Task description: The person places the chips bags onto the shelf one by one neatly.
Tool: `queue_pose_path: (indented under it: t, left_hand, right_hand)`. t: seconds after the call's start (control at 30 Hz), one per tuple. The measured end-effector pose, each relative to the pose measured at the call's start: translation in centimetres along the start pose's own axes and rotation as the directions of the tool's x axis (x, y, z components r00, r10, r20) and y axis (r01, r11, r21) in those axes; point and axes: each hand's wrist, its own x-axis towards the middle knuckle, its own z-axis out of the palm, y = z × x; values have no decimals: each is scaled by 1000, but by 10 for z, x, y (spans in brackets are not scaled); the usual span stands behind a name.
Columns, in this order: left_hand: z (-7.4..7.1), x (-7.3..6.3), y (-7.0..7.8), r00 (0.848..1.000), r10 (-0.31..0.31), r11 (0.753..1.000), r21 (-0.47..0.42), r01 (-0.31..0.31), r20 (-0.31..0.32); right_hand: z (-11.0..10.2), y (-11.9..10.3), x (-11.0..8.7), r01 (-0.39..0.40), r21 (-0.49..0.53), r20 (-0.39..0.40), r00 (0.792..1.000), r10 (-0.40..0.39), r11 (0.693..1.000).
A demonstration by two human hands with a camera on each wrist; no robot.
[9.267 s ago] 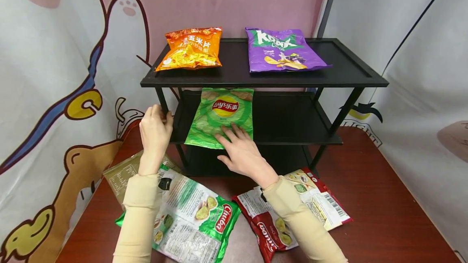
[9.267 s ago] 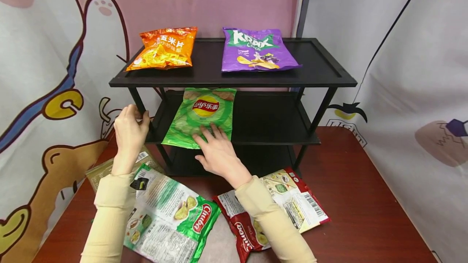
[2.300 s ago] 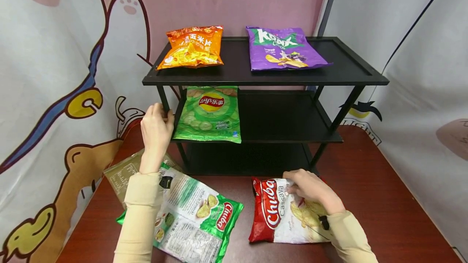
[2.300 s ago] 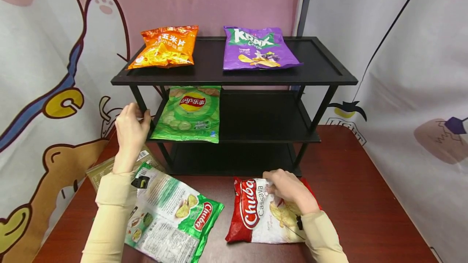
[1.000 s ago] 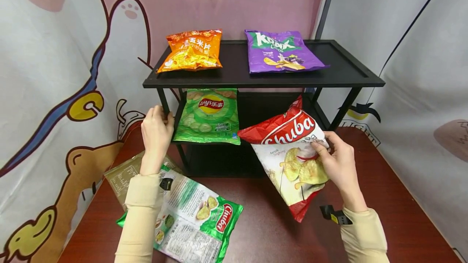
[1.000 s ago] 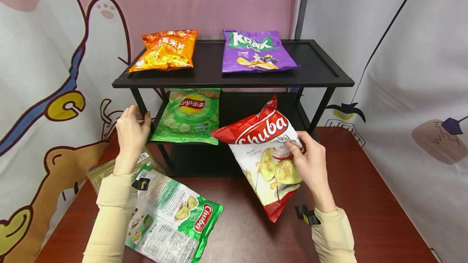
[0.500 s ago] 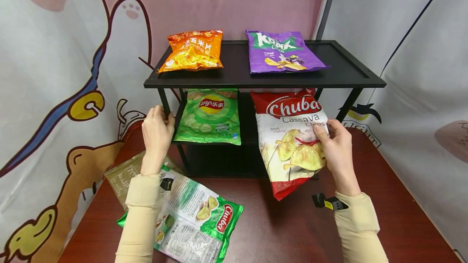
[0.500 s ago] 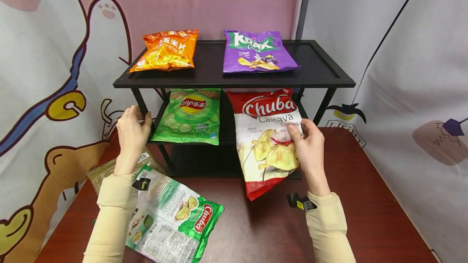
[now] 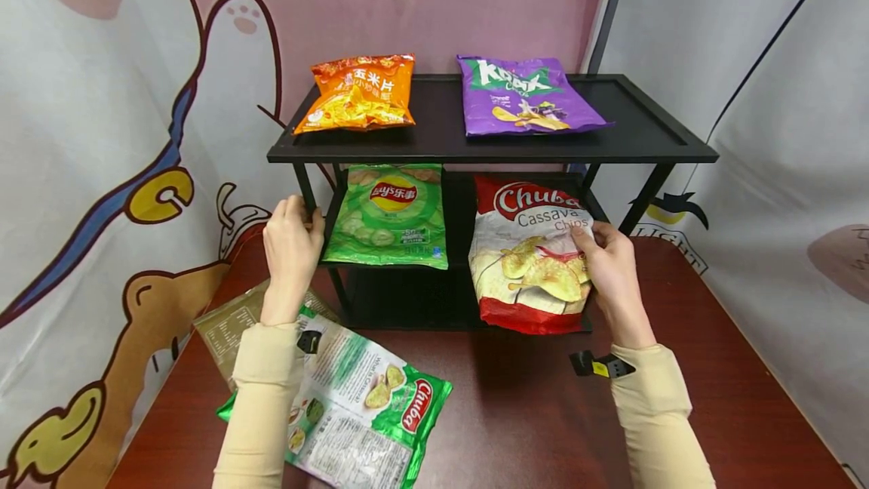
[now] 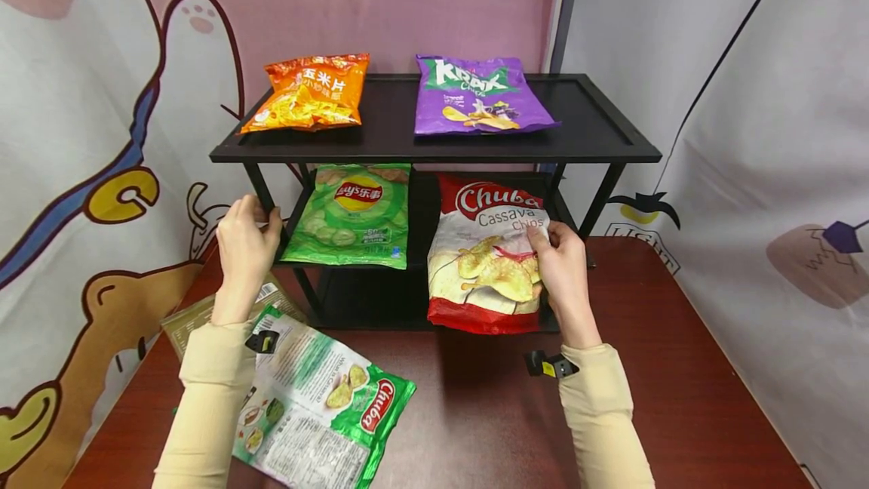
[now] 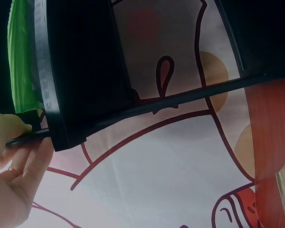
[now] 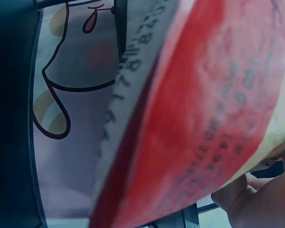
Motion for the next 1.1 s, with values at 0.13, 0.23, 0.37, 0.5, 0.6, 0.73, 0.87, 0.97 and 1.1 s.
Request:
queue_pose_path:
  t: [0.13, 0.23, 0.37, 0.5, 0.6, 0.73, 0.87, 0.97, 1.1]
  left_hand:
    - [0, 1, 0, 1000, -3, 1000, 0, 3, 2]
    - [0, 1, 0, 1000, -5, 1000, -1, 5, 2]
    - [0, 0, 0, 1000, -1, 1000, -3, 1, 2]
    - [1, 1, 0, 1000, 3, 1000, -1, -3, 1]
    - [1, 1, 0, 1000, 4, 1000, 3, -4, -2]
    - [1, 1, 0, 1000, 6, 1000, 1, -6, 2]
    - [0, 0, 1, 1000, 11, 1000, 0, -11, 2]
    - [0, 0, 0, 1000, 15, 1000, 1, -15, -4]
    - [0, 0, -1, 1000, 13, 1000, 1, -13, -8]
  right_hand:
    - [1, -2, 2, -19, 28, 3, 1000, 19, 999]
    - [0, -5, 3, -21, 45, 15, 1000, 20, 999]
    - [-4, -8, 1, 4, -33, 67, 998, -2, 999]
    - [-10, -11, -4, 93, -289, 105, 992, -65, 953]
    - [-13, -14, -11, 185, -438, 103, 983, -155, 880]
    - [-13, -16, -26, 375, -512, 129, 923, -362, 773]
    - [-11, -16, -44, 583, -540, 237, 797, -555, 607]
    - [-8, -15, -56, 664, -542, 319, 730, -605, 515]
    - [-1, -11, -65, 685, -568, 416, 717, -559, 457]
